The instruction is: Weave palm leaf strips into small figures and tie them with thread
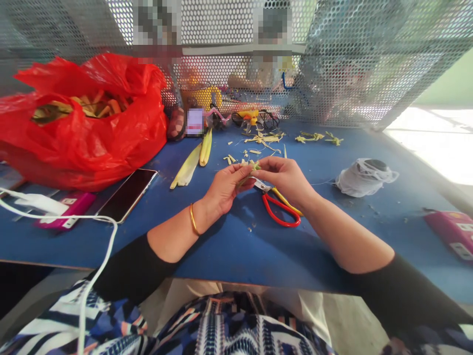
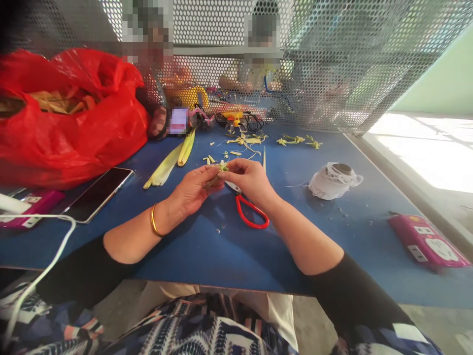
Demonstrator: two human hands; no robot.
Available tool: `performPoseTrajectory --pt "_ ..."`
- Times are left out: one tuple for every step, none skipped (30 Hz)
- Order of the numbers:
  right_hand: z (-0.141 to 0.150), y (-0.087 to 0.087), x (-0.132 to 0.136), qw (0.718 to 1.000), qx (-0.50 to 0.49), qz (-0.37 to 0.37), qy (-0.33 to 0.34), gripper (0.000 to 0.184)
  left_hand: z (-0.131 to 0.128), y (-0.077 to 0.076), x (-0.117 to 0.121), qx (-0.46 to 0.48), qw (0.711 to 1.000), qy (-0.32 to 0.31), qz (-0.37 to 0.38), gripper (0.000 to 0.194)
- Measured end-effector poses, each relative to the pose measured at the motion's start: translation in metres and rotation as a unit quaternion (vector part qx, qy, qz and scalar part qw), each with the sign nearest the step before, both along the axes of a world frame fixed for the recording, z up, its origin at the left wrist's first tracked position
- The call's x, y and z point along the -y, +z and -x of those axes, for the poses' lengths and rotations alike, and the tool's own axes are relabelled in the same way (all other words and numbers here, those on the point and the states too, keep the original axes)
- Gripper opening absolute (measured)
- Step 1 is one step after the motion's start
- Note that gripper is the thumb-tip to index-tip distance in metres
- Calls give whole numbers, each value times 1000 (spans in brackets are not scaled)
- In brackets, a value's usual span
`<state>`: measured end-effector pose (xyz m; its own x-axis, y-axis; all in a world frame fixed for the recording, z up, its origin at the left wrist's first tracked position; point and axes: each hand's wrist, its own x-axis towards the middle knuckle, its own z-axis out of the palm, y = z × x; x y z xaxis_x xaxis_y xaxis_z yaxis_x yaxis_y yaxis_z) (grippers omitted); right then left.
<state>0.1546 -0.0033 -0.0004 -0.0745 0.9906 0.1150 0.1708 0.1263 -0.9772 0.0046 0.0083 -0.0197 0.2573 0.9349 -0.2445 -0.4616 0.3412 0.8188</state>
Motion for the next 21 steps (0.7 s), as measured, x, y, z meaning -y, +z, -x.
performPoseTrajectory --pt "1 -1 0 1000 -12 2 0 30 0 0 0 -5 1000 -2 -1 19" --pt "2 -2 0 1000 -19 -3 -6 30 0 -1 0 -10 1000 -4 -3 20" --pt "3 -2 0 1000 -22 -12 -15 29 0 -2 0 -15 1000 -6 -6 21" --pt "3 -2 0 999 -21 -21 -26 27 1 -3 0 -21 1000 -11 -8 22" --pt "3 -3 0 999 -19 -28 -36 25 0 -4 0 -26 999 -17 -10 22" --pt "3 -3 0 998 -15 -32 -46 24 0 -5 0 -30 999 -23 -11 22" --pt "3 -3 0 998 -13 -34 -53 22 0 -5 0 -30 999 -28 -10 21" --pt "3 -3 0 998 -13 -35 -57 21 0 -6 0 -26 999 -32 -7 19" --pt "2 -4 0 998 -14 -36 -58 20 0 -7 0 -20 999 -38 -4 18" --pt "2 -4 0 998 -17 -36 -56 20 0 -7 0 -13 999 -47 0 17" --pt "1 -4 0 998 -18 -35 -52 20 0 -7 0 -10 998 -55 1 18" --pt "1 -3 0 998 -19 -32 -46 20 0 -6 0 -13 998 -60 0 19" --pt "0 -2 0 999 -18 -27 -39 20 0 -5 0 -22 998 -57 -7 22" --pt "-1 -2 -1 999 -16 -19 -33 20 0 -4 0 -35 998 -46 -19 24" --pt "-2 -1 -1 1000 -12 -8 -25 21 1 -3 0 -50 998 -27 -35 27" --pt "-3 0 -1 1000 -8 6 -14 21 1 -2 0 -65 996 -9 -53 28" --pt "-4 1 -1 1000 -4 22 0 22 2 -2 0 -79 994 4 -72 29" --pt "-5 1 -1 999 -3 39 16 23 2 -1 0 -91 992 8 -88 29" --pt "-5 2 -1 998 -4 53 34 24 2 0 0 -101 990 6 -101 28" --pt "-5 2 -1 997 -6 64 49 25 3 0 0 -109 988 -1 -108 27" --pt "-5 2 -1 996 -8 71 58 25 3 1 0 -114 987 -7 -111 25"
